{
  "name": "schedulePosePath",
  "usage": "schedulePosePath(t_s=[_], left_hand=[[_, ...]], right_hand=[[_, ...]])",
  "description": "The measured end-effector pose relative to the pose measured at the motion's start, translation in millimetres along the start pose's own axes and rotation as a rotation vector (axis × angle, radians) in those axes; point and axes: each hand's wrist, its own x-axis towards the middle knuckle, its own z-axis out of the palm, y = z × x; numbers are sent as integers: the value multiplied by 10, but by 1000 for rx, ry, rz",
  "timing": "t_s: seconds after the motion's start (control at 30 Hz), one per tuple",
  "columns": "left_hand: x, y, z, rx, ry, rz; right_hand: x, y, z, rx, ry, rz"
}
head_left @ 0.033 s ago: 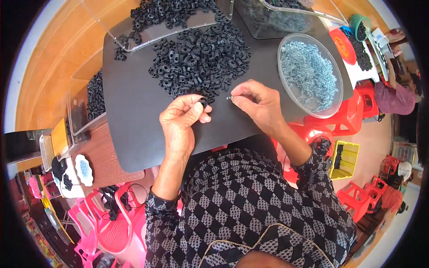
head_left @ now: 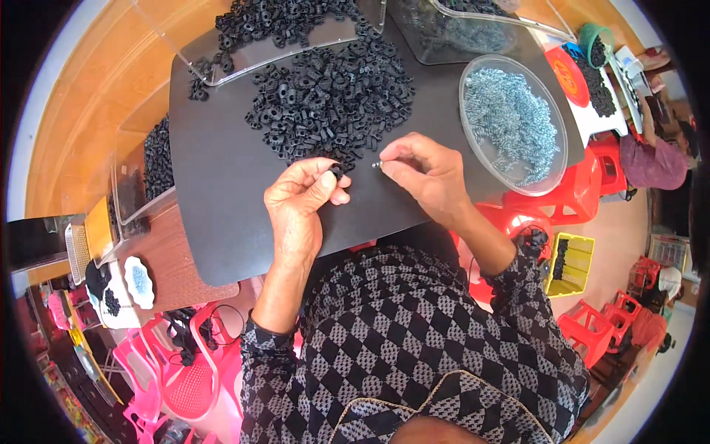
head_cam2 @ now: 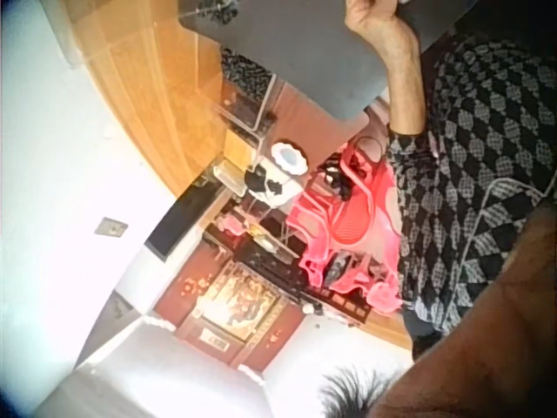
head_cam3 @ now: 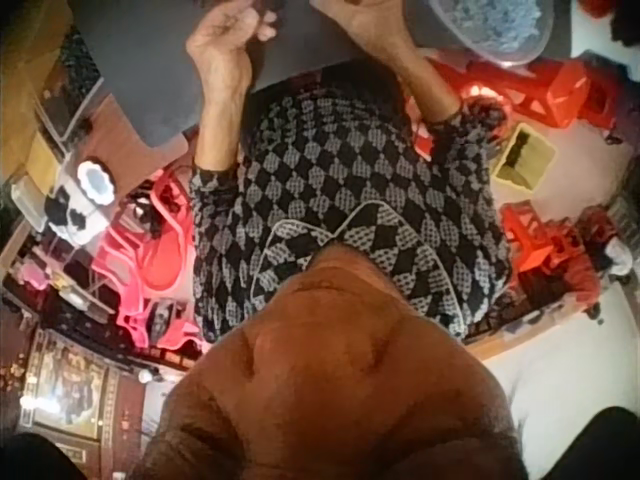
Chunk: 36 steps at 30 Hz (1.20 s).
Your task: Assembling small black plastic parts by inserting tiny metal pins into them.
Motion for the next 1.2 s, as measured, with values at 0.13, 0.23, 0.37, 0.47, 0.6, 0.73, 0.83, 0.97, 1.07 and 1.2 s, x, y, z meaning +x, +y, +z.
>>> schedulePosePath(t_s=[0.13, 0.23, 0.37, 0.47, 0.6, 0.73, 0.83, 0.97, 1.07, 1.2], left_hand=[[-73, 5, 23, 21, -27, -14], [-107, 13, 49, 41, -63, -3], [-145, 31, 78, 72, -64, 23], [-194, 30, 61, 143, -50, 62], [-218, 24, 111, 180, -30, 87], [-243, 28, 147, 200, -7, 118], [-253, -41, 86, 264, 10, 133], [-266, -39, 68, 204, 49, 127], [-230, -17, 56, 39, 12, 61], [-229, 74, -61, -52, -4, 39]], right_hand=[[46, -176, 89, -15, -3, -145], [85, -228, 144, -157, -8, -399], [88, -205, 141, -254, -45, -509], [76, -220, 147, -362, -74, -635], [-38, -265, 211, -555, -24, -774], [-121, -227, 288, -655, -3, -884], [-220, -251, 331, -759, -13, -913], [-285, -206, 364, -696, -9, -864], [-189, -243, 284, -530, 25, -745], [35, -119, 31, -597, 129, -633]])
